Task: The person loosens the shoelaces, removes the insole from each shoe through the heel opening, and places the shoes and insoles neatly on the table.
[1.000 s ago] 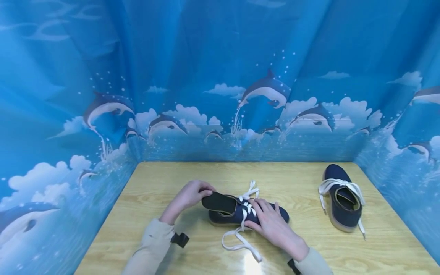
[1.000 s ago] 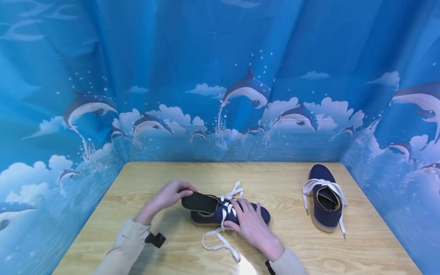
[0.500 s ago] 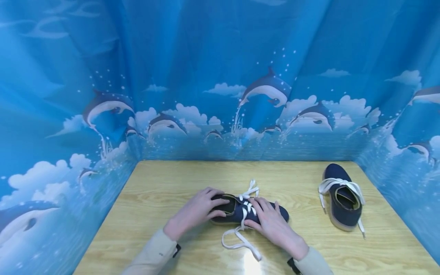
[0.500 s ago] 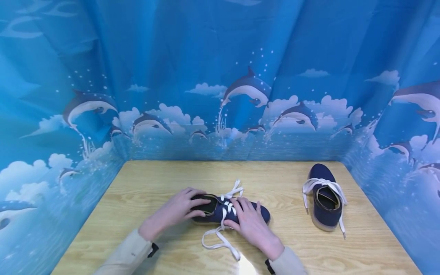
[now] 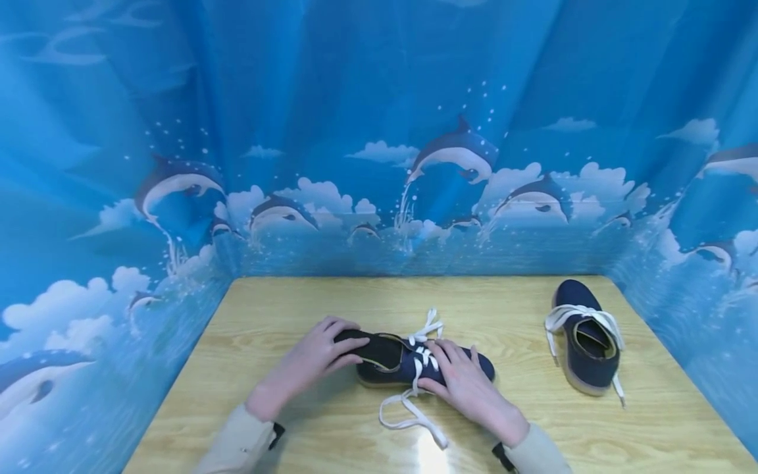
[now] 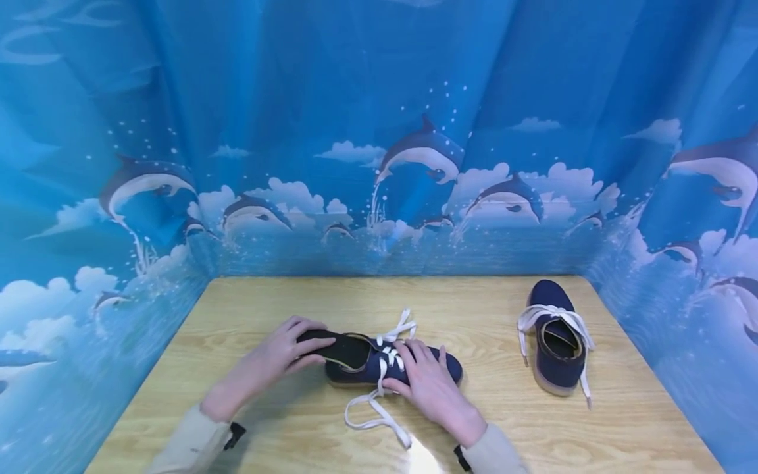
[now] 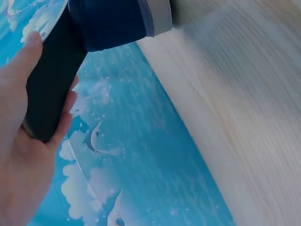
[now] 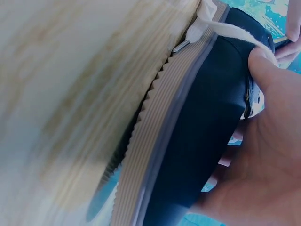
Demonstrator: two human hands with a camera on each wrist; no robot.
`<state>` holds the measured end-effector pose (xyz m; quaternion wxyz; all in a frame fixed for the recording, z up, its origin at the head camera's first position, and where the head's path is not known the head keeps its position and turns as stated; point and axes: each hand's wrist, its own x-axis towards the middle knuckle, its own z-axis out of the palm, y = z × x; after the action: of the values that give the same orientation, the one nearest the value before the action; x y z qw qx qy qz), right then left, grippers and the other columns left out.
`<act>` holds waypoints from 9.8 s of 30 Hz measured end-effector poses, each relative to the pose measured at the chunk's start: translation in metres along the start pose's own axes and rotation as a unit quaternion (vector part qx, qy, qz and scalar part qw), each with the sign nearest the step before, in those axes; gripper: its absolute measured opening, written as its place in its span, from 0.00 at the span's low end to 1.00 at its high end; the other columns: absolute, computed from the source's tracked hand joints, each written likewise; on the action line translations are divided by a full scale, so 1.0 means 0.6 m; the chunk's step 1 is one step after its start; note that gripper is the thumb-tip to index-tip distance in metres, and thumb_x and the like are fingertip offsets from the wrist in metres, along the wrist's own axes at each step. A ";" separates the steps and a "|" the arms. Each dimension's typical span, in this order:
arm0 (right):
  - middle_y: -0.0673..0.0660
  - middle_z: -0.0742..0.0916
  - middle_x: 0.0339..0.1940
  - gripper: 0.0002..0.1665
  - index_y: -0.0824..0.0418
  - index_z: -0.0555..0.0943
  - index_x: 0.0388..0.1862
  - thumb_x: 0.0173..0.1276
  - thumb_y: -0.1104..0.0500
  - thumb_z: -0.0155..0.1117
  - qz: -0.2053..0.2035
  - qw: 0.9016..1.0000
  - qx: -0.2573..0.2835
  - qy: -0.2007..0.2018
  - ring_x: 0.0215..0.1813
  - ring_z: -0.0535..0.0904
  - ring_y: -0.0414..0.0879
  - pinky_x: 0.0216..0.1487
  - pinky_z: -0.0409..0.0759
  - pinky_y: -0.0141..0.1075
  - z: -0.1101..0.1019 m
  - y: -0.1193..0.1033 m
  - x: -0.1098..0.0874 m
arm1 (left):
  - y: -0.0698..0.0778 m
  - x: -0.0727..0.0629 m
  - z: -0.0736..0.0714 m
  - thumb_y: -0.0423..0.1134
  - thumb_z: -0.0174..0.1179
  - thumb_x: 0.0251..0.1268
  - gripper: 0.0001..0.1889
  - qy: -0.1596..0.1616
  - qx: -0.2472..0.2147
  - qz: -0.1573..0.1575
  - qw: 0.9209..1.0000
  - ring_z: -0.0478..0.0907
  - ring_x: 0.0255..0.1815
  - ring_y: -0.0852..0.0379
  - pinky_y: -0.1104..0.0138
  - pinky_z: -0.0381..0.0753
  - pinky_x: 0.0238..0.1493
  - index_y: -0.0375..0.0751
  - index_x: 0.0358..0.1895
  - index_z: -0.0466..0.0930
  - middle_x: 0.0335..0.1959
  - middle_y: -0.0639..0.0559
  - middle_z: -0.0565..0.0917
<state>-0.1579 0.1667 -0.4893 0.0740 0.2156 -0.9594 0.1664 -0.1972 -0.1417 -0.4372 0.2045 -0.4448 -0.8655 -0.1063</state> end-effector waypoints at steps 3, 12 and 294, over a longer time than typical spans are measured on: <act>0.64 0.77 0.67 0.44 0.60 0.69 0.74 0.71 0.32 0.58 -0.005 1.000 -0.004 0.006 0.69 0.73 0.63 0.62 0.62 0.77 -0.001 0.001 -0.002 | -0.003 -0.003 -0.013 0.51 0.64 0.68 0.19 -0.021 -0.004 -0.014 1.000 0.77 0.58 0.49 0.55 0.79 0.60 0.50 0.58 0.86 0.58 0.47 0.81; 0.63 0.76 0.67 0.46 0.59 0.69 0.74 0.70 0.31 0.58 -0.008 1.000 -0.009 0.006 0.69 0.73 0.62 0.62 0.62 0.77 -0.003 0.002 -0.001 | 0.019 0.044 -0.013 0.65 0.61 0.64 0.27 -0.096 0.044 -0.027 0.994 0.75 0.64 0.48 0.49 0.67 0.71 0.55 0.59 0.85 0.61 0.51 0.81; 0.73 0.50 0.81 0.47 0.70 0.43 0.82 0.82 0.39 0.42 0.302 0.873 0.384 -0.006 0.82 0.39 0.67 0.80 0.38 0.59 -0.077 0.241 0.001 | 0.229 0.292 0.261 0.59 0.40 0.80 0.38 -0.056 -0.432 -0.383 0.815 0.53 0.81 0.44 0.53 0.56 0.78 0.37 0.81 0.49 0.81 0.41 0.54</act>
<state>-0.2184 0.3058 -0.4876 -0.0743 -0.0721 -0.8387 0.5347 -0.2172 0.1231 -0.4984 -0.1145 -0.1255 -0.8411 -0.5134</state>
